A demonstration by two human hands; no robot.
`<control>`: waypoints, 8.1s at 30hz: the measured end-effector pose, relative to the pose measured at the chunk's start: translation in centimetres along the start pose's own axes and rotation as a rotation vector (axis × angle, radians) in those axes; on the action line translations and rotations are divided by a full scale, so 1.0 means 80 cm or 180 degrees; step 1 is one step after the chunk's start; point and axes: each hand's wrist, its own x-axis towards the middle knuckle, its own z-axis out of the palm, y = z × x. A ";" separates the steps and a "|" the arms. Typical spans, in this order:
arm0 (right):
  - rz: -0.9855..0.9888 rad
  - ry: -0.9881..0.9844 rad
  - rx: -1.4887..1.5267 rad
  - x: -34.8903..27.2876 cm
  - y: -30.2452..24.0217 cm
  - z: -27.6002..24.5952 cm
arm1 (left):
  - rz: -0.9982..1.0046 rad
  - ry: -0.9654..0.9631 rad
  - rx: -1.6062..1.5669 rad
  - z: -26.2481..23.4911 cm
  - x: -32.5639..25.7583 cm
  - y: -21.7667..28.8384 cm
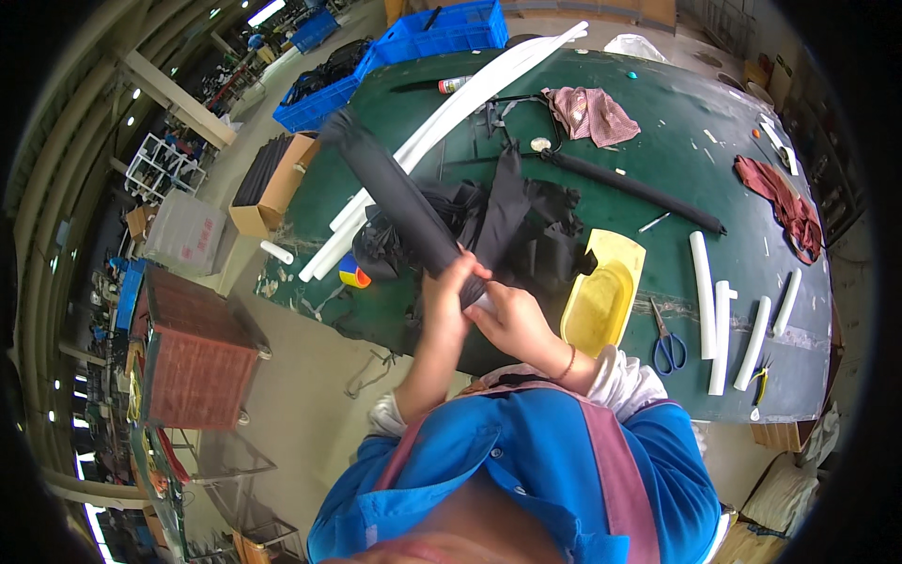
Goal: The person repeatedly slides black fabric sleeves onto white cylindrical rods, trims excess fabric with scissors, and places the finished assemblies into a cardboard box. The process is repeated multiple times with consistent hand motions and tool use.
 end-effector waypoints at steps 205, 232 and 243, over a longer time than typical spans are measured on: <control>0.1616 -0.1337 0.2292 -0.037 0.010 -0.049 | -0.0196 -0.0081 -0.0451 0.017 0.011 0.016; 0.2320 -0.1388 0.2681 -0.006 0.007 -0.040 | -0.0244 -0.0194 0.0332 -0.011 0.000 -0.022; 0.2164 -0.1271 0.2570 -0.004 0.013 -0.037 | -0.0489 -0.0389 -0.0002 0.000 -0.025 -0.027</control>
